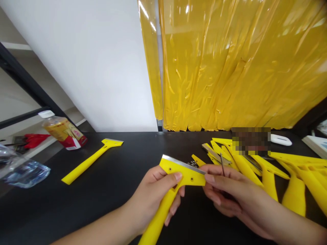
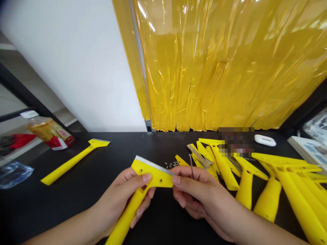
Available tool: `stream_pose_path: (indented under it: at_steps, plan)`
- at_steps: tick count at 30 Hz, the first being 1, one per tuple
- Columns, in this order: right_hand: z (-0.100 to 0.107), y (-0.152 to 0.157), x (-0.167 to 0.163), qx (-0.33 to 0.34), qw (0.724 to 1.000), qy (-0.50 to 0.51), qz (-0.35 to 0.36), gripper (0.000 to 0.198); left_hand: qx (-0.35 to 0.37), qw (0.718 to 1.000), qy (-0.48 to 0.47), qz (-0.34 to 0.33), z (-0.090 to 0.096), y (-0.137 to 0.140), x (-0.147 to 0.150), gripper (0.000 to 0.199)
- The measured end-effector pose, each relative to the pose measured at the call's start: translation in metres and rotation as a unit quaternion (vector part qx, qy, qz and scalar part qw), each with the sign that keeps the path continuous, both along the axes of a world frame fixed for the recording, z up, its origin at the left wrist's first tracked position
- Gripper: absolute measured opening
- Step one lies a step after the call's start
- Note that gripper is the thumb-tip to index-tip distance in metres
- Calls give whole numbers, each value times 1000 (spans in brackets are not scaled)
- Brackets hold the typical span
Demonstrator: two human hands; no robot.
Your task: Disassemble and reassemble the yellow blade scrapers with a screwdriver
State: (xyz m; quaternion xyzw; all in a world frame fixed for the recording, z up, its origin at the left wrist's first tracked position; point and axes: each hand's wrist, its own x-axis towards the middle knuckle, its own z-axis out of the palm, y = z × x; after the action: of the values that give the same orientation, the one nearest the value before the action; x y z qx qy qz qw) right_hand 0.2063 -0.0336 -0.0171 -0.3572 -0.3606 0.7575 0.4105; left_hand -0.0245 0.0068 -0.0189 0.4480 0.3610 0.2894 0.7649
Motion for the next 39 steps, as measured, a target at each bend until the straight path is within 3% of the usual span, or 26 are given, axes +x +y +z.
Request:
stream_pose_path:
  at_steps: [5, 15, 18, 22, 25, 32, 35, 39]
  plan:
    - [2, 1, -1, -19, 1000, -1, 10, 24, 11, 1000, 8, 26, 0, -1, 0, 43]
    - [5, 4, -2, -19, 999, -44, 13, 30, 29, 999, 29, 2, 8, -2, 1, 45]
    - [5, 5, -1, -16, 996, -92, 12, 37, 40, 998, 45, 18, 9, -3, 1, 46]
    - [5, 8, 2, 95, 967, -235, 25, 45, 40, 998, 54, 7, 6, -1, 0, 45]
    - [5, 9, 2, 165, 944, -284, 23, 45, 20, 999, 49, -12, 5, 1, -1, 43]
    - [9, 6, 4, 168, 937, -304, 19, 45, 14, 998, 43, -34, 9, 0, 0, 42]
    - [8, 8, 7, 223, 901, -371, -30, 41, 31, 998, 52, -32, 7, -1, 1, 42]
    - [1, 16, 22, 321, 784, -512, -144, 40, 33, 997, 58, -29, 3, -1, 2, 40]
